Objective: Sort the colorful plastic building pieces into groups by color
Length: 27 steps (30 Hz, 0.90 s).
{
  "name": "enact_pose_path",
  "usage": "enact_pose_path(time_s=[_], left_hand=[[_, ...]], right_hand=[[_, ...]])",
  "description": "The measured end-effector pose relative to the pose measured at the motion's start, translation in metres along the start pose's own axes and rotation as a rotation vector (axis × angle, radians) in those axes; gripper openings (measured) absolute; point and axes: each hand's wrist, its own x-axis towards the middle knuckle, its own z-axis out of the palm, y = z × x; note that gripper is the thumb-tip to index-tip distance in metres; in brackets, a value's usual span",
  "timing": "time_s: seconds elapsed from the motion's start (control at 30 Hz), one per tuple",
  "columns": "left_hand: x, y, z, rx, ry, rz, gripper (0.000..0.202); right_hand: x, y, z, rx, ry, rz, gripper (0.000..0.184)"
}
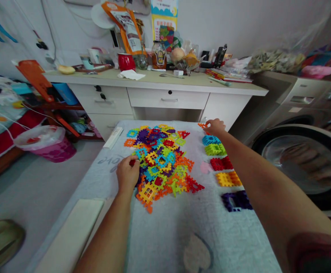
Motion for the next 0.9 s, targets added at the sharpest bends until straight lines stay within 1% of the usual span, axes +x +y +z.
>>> enact_pose_path(time_s=[0.17, 0.3, 0.4, 0.73, 0.9], left_hand=[[0.001, -0.001, 0.001, 0.029, -0.012, 0.004, 0.025], [0.000, -0.002, 0.001, 0.043, -0.009, 0.012, 0.023], [0.000, -0.002, 0.001, 0.052, -0.015, 0.007, 0.023], [0.001, -0.003, 0.001, 0.070, -0.015, 0.011, 0.022], [0.000, -0.002, 0.001, 0.071, -0.010, 0.009, 0.022]], right_hand=[[0.018, 0.001, 0.022, -0.027, -0.027, 0.022, 0.037], [0.028, 0.004, 0.041, -0.056, -0.017, 0.001, 0.037], [0.033, 0.005, 0.050, -0.083, -0.028, -0.011, 0.037], [0.041, 0.005, 0.065, -0.165, -0.117, -0.035, 0.046], [0.041, 0.005, 0.065, -0.141, -0.109, -0.055, 0.041]])
